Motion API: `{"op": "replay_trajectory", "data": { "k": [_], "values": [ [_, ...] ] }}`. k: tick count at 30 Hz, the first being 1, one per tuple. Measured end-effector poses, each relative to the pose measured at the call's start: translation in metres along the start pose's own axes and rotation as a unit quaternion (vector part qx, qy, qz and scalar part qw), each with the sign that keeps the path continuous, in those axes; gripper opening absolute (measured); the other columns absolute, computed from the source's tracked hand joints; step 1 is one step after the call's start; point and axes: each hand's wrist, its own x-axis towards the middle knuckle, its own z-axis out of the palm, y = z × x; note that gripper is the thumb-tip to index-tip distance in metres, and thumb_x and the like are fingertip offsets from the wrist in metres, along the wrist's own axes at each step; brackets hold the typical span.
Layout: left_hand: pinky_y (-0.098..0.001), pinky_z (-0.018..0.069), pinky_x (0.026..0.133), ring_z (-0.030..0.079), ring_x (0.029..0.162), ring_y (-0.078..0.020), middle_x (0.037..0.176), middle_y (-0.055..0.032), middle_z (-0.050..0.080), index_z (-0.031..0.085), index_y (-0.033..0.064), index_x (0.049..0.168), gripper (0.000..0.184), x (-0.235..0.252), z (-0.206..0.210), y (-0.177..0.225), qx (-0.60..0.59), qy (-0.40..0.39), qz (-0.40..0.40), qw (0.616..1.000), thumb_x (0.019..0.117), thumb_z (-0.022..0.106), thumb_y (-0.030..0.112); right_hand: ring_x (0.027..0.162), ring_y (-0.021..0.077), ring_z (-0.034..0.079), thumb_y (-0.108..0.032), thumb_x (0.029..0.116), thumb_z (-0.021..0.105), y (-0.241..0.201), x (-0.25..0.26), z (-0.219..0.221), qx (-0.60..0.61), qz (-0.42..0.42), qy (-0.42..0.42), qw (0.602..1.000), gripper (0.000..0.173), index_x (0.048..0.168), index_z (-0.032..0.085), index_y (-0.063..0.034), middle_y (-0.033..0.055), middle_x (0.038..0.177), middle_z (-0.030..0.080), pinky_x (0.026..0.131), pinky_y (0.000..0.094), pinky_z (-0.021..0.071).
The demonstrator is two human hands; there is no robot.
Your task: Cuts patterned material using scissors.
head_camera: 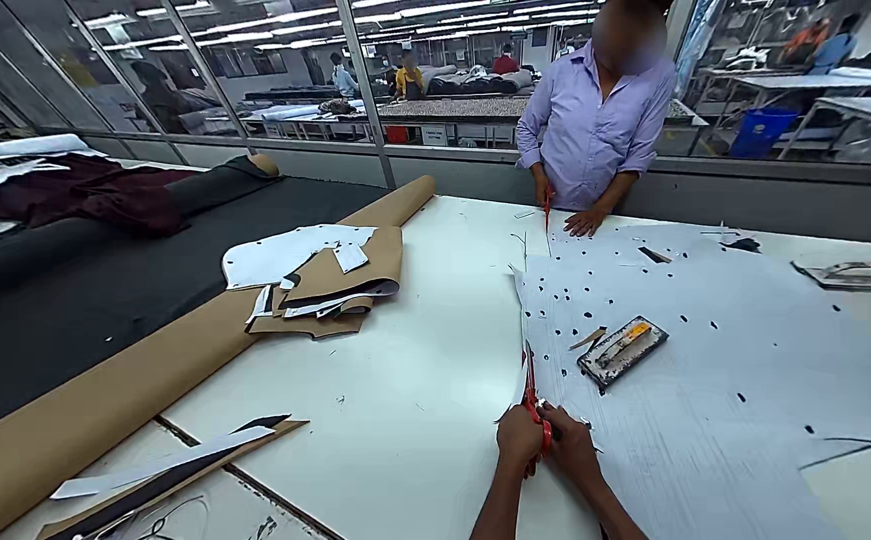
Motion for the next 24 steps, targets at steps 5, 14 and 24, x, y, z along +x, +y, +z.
{"op": "replay_trajectory", "data": {
  "k": [5,14,24],
  "values": [
    [-0.0501,0.0540,0.096,0.067,0.112,-0.0314,0.120,-0.0211,0.067,0.062,-0.0037,0.122,0.036,0.001,0.001,0.000,0.004,0.004,-0.004,1.000,0.0964,0.064,0.021,0.121,0.0386,0.067,0.000,0.0853,0.065,-0.001,-0.001,0.000,0.003,0.001,0.004,1.000,0.025,0.106,0.077,0.0053,0.0196,0.118,0.074,0.112,0.0571,0.0441],
    [-0.0518,0.0533,0.096,0.066,0.115,-0.0330,0.122,-0.0222,0.066,0.062,-0.0041,0.121,0.035,0.002,0.002,0.002,0.006,0.001,-0.003,1.000,0.0962,0.064,0.020,0.121,0.0389,0.067,-0.001,0.0859,0.065,0.004,0.000,-0.001,-0.002,-0.001,0.001,1.000,0.025,0.107,0.077,0.0043,0.0192,0.118,0.074,0.112,0.0569,0.0447],
    [-0.0516,0.0535,0.095,0.067,0.112,-0.0325,0.118,-0.0214,0.067,0.064,-0.0038,0.118,0.037,0.017,-0.007,0.003,0.002,-0.004,0.006,1.000,0.0964,0.065,0.026,0.118,0.0371,0.069,-0.002,0.0855,0.067,0.001,-0.002,-0.001,-0.003,-0.013,0.011,1.000,0.022,0.103,0.078,0.0041,0.0204,0.115,0.075,0.111,0.0552,0.0462]
  ]
}}
